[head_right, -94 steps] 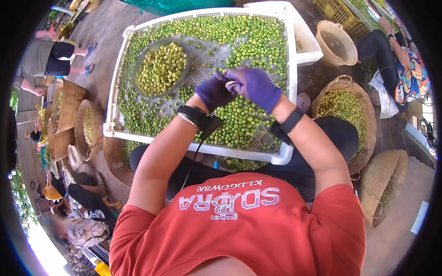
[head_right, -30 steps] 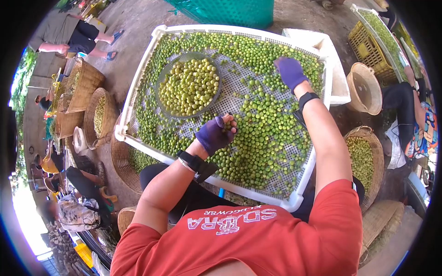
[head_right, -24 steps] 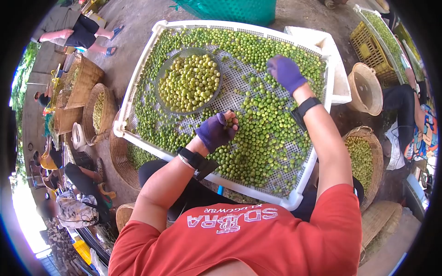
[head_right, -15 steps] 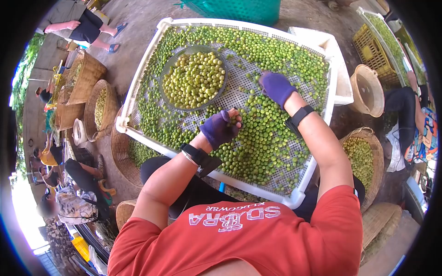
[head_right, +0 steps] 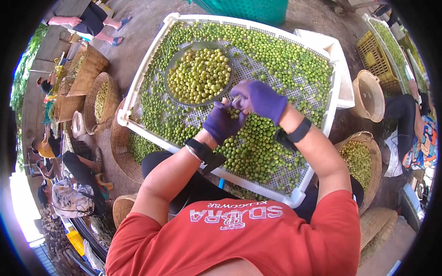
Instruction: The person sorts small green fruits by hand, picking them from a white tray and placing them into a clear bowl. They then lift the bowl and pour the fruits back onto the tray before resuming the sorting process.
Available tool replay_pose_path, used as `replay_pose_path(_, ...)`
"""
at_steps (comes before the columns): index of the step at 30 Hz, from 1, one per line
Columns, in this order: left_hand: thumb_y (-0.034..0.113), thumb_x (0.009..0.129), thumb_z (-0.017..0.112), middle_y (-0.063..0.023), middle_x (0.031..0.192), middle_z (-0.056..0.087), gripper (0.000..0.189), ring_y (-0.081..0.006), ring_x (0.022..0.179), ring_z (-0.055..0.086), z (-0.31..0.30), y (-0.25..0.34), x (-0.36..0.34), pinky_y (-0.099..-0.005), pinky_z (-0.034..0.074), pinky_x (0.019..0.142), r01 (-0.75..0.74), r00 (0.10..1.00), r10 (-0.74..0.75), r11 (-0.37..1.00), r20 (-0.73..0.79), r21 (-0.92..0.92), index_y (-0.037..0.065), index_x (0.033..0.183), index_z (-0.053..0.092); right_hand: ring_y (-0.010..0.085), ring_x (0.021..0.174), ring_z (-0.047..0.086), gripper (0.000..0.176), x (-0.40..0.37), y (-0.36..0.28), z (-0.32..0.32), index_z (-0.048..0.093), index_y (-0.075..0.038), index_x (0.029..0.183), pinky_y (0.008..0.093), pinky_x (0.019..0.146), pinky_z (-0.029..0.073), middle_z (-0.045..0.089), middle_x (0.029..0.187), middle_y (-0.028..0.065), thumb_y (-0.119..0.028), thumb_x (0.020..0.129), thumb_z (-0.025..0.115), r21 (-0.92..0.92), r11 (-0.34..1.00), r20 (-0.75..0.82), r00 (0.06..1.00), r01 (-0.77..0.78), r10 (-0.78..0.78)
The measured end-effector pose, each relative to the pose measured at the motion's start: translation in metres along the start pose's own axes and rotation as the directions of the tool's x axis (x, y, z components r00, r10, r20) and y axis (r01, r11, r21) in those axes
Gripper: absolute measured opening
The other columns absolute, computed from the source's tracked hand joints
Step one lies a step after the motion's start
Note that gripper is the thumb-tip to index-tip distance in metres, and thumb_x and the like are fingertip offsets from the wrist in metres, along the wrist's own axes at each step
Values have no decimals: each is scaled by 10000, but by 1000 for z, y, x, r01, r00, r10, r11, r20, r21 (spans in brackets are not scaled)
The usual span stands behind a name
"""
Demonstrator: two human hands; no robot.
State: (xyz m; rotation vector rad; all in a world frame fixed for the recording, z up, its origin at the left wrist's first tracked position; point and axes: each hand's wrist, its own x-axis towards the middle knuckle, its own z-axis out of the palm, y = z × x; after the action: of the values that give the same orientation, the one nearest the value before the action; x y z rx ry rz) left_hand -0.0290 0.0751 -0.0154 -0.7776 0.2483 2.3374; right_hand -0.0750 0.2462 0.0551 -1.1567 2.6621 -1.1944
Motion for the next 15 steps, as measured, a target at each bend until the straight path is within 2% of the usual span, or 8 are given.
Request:
replay_pose_path(2, 330, 956, 479, -130, 947, 543, 274, -249, 896, 538, 3, 6, -6, -290, 508, 656, 56, 997, -52, 997, 64, -58, 65, 1019, 507, 314, 807, 632, 186, -1, 11, 5, 646, -43, 967, 401, 749, 504, 655, 870, 150, -82, 799, 578, 115, 990, -107, 990, -77, 89)
replay_pose_path(3, 315, 954, 481, -130, 945, 560, 262, -246, 862, 553, 0, 7, -5, -275, 499, 601, 41, 999, -39, 997, 23, -68, 63, 1024, 504, 312, 810, 634, 183, -1, 21, 8, 647, -47, 966, 401, 752, 504, 657, 874, 149, -75, 800, 576, 174, 979, -154, 979, -109, 137)
replay_pose_path(6, 276, 942, 508, -122, 926, 572, 220, -235, 809, 565, 2, 11, -10, -254, 481, 570, 65, 991, -69, 997, 119, 35, 66, 1009, 506, 294, 813, 639, 160, -8, 68, 3, 651, -89, 950, 405, 720, 511, 664, 891, 112, -96, 804, 586, -235, 936, -220, 953, -261, 211)
replay_pose_path(9, 275, 907, 571, -106, 912, 576, 216, -220, 773, 566, 20, 10, -21, -241, 459, 549, -82, 997, 80, 979, 21, 186, 80, 978, 510, 300, 820, 639, 134, -17, 82, 16, 646, -111, 922, 414, 708, 510, 654, 886, 94, -125, 796, 605, -437, 894, 75, 986, -101, 148)
replay_pose_path(10, 281, 900, 583, -102, 909, 576, 219, -217, 777, 565, 25, 13, -23, -237, 455, 544, -116, 993, 117, 968, 10, 220, 84, 966, 514, 301, 820, 639, 132, -19, 84, 23, 644, -116, 916, 415, 708, 509, 649, 881, 95, -136, 788, 614, -478, 874, 64, 988, -91, 138)
replay_pose_path(11, 249, 861, 620, -84, 890, 569, 185, -221, 806, 557, 32, 21, -24, -292, 456, 574, -162, 986, 151, 965, 69, 205, 102, 926, 529, 303, 821, 638, 132, -19, 86, 31, 643, -121, 910, 416, 708, 509, 644, 876, 95, -146, 781, 624, -516, 853, 56, 990, -82, 129)
replay_pose_path(13, 200, 854, 575, -69, 914, 544, 151, -236, 865, 527, 7, 51, 11, -371, 456, 695, -536, 824, 361, 746, 436, 395, 100, 946, 510, 308, 818, 636, 160, -22, 83, 36, 644, -124, 918, 413, 711, 509, 643, 889, 103, -184, 770, 646, -523, 849, 31, 994, -76, 109)
replay_pose_path(15, 145, 867, 520, -74, 935, 524, 180, -250, 867, 520, 68, 59, -33, -415, 473, 769, -451, 862, 439, 892, 252, -13, 74, 1026, 473, 310, 818, 635, 164, -21, 75, 31, 645, -121, 917, 419, 719, 507, 645, 897, 108, -192, 769, 650, -514, 847, 42, 983, -133, 180)
